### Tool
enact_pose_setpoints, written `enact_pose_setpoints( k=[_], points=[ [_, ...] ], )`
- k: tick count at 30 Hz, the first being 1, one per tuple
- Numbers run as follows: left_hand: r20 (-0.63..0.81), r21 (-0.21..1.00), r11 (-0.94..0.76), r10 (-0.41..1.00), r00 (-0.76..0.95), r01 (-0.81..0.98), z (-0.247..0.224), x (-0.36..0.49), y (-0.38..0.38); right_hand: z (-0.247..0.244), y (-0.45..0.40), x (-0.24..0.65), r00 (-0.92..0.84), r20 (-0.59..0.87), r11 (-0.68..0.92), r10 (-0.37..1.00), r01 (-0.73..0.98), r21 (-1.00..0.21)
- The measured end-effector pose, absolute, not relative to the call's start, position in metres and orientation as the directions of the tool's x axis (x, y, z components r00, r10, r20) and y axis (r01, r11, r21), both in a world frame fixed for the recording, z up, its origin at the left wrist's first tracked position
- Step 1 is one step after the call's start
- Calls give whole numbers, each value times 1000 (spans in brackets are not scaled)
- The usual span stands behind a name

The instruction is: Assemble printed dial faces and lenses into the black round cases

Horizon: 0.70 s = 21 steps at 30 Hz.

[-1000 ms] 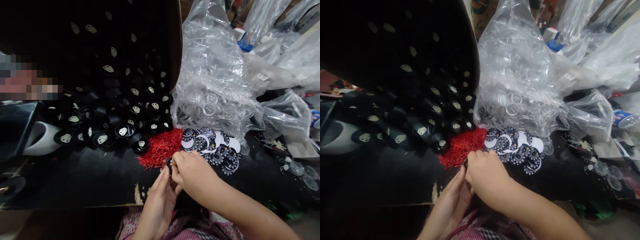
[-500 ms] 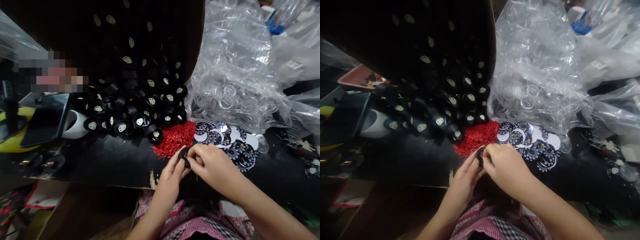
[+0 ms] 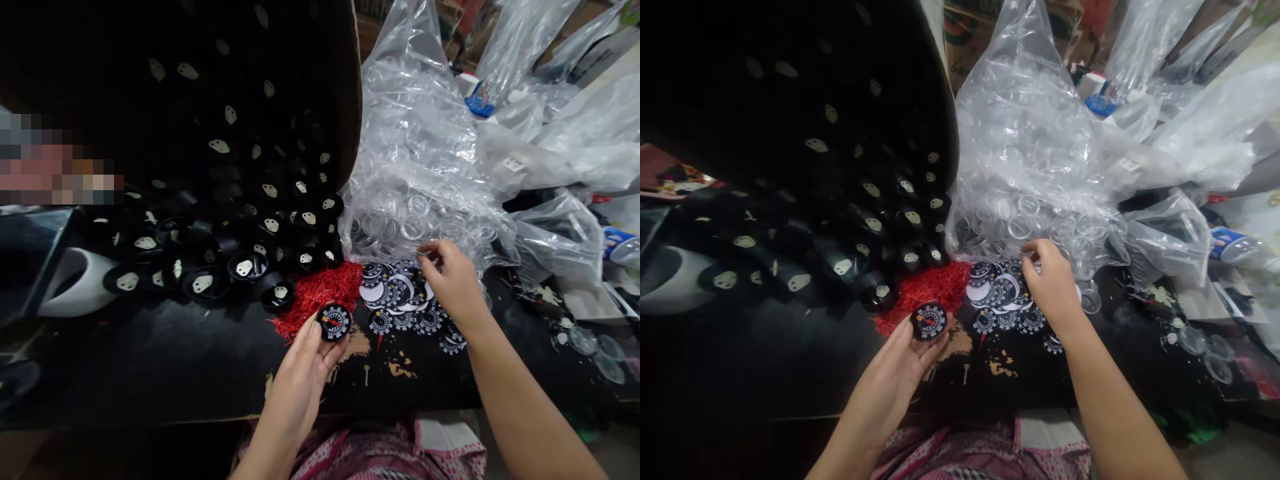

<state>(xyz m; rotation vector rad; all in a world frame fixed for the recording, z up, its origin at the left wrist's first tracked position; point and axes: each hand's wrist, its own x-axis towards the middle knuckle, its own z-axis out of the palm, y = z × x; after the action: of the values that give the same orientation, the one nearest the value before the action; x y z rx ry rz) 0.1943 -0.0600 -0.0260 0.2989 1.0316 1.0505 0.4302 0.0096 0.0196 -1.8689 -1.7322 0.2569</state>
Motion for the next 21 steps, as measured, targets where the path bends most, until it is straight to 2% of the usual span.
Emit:
enact_pose_setpoints(
  k=[3,5,8,11,15,18,21],
  points=[
    [-543,622,531,822,171,-576,-24,198,-63,24,-20,399,0,46,36,999,630,-776],
    [-518,614,549,822,236,-567,-23,201,-64,23,-36,376,-150,-2,78,989,525,-847],
    [-481,663,528,844,238,-530,-25,201,-65,21,-50,353,-241,79,209,967,578,-789],
    [-454,737,490,869,196,-466,-29,198,-67,21,-52,346,-277,83,242,957,609,-755],
    [-398,815,449,893,208,-366,-27,197,-76,24,-48,344,-215,87,210,973,662,-720],
    [-382,851,429,902,204,-303,-19,199,-81,23,-47,336,-174,182,250,968,760,-600],
    [-361,887,396,916,176,-238,-11,201,-80,19,-47,328,-187,272,315,944,757,-573]
  ],
)
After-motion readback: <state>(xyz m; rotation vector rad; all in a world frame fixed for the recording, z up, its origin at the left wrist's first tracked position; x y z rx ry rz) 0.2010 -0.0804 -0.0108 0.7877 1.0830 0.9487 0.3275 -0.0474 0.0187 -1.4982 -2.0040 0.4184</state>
